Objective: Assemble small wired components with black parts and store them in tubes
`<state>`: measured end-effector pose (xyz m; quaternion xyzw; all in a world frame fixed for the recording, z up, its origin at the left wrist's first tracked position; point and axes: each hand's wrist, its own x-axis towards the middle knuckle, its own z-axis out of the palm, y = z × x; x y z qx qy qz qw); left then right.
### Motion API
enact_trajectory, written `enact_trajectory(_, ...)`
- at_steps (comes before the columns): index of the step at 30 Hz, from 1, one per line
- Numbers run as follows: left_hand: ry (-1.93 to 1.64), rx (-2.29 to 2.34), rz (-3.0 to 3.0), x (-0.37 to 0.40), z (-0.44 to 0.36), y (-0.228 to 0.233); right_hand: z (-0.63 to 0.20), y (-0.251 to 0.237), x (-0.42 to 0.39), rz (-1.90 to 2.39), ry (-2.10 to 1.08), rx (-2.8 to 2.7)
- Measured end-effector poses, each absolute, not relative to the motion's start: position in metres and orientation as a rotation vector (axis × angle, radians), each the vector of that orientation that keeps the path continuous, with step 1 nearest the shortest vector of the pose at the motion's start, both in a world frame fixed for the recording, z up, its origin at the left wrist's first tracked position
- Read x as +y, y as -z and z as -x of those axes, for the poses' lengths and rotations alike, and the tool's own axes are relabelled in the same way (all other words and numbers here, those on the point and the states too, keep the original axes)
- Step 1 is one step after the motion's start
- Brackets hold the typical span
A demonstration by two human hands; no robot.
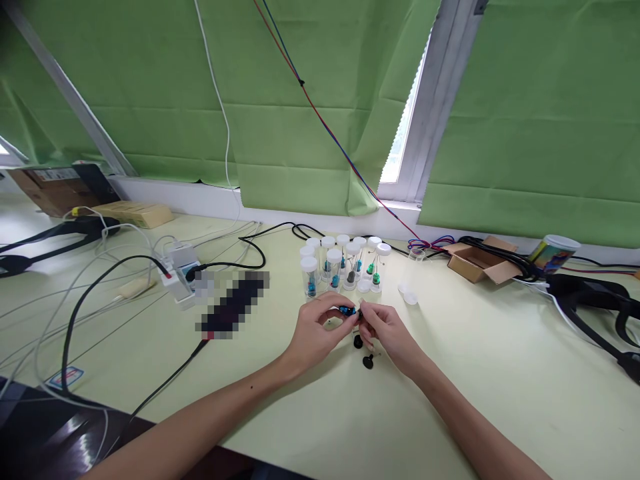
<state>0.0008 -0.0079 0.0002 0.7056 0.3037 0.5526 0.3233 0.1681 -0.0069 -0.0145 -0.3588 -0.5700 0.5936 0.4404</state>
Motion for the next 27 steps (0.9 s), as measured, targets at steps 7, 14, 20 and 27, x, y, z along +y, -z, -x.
enact_trajectory(7, -1.489, 0.833, -1.852, -0.0071, -0.0005, -0.0010, -0.1706, 0.0122, -0.0077, 0.874, -1.500, -1.391)
enact_trajectory(14, -1.456, 0.804, -1.850, -0.0077, -0.0011, -0.0016, -0.1690, 0.0088, -0.0092, 0.867, -1.509, -1.398)
enact_trajectory(20, -1.443, 0.798, -1.848, -0.0079, -0.0014, -0.0007, -0.1686, 0.0117, -0.0075, 0.896, -1.494, -1.400)
enact_trajectory(27, -1.477, 0.821, -1.850, -0.0082, -0.0010, -0.0013, -0.1676, 0.0126, -0.0074, 0.904, -1.485, -1.392)
